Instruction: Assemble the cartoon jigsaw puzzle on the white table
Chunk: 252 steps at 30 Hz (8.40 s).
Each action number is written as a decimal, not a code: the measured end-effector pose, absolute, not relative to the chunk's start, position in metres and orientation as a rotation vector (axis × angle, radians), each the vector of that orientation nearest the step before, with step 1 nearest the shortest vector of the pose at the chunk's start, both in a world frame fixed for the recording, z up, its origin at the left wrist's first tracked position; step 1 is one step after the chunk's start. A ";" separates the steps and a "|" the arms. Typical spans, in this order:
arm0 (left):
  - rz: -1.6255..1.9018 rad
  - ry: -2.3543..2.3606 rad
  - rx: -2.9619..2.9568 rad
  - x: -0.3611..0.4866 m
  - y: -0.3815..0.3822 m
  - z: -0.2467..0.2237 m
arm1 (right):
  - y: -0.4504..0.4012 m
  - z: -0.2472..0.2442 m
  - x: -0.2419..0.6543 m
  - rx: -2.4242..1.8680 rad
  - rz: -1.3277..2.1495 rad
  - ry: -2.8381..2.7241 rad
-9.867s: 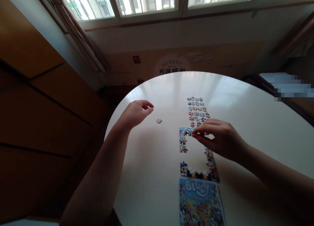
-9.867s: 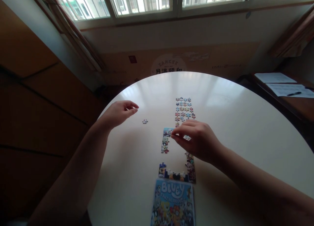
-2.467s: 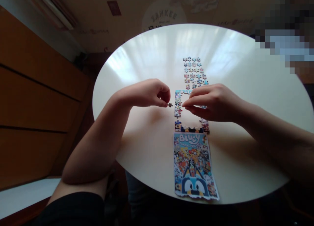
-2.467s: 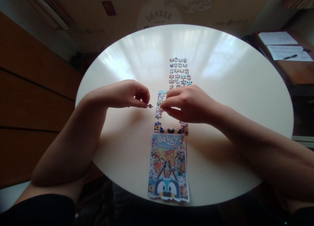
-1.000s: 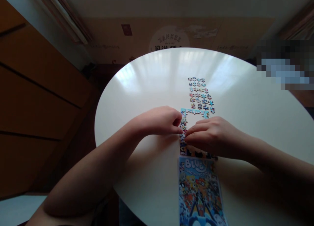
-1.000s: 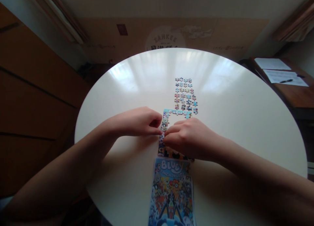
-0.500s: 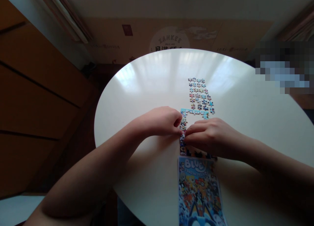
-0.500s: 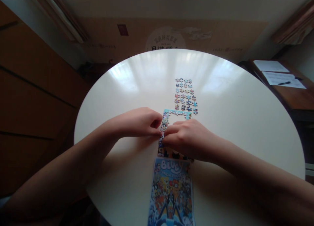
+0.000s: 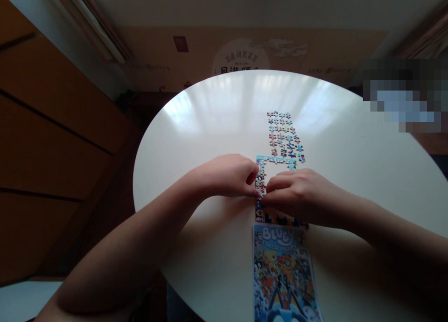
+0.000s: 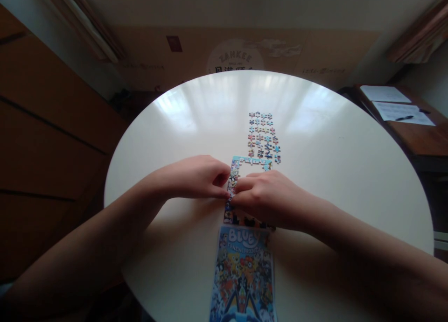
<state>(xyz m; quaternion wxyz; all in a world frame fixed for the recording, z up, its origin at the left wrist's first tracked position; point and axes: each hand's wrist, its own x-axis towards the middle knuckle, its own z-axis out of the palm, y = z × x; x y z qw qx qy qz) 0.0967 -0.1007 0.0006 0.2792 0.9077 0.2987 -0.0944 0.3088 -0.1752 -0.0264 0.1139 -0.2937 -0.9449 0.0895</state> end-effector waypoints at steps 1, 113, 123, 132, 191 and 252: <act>-0.253 0.801 2.436 0.097 -0.101 0.001 | -0.175 -0.027 0.309 -0.858 0.269 -2.766; -0.027 1.018 2.455 0.094 -0.072 -0.025 | -0.127 -0.017 0.377 -1.536 0.698 -2.647; 0.532 1.390 2.367 0.081 -0.045 -0.043 | -0.093 -0.062 0.409 -1.601 0.354 -1.686; 0.382 1.685 2.326 0.099 -0.023 -0.040 | -0.074 -0.081 0.415 -1.654 0.334 -1.417; 0.234 1.375 2.278 0.085 -0.023 -0.034 | -0.096 -0.059 0.420 -1.421 0.565 -2.160; 0.265 1.335 2.277 0.081 -0.019 -0.035 | -0.027 -0.083 0.422 -1.636 0.339 -1.561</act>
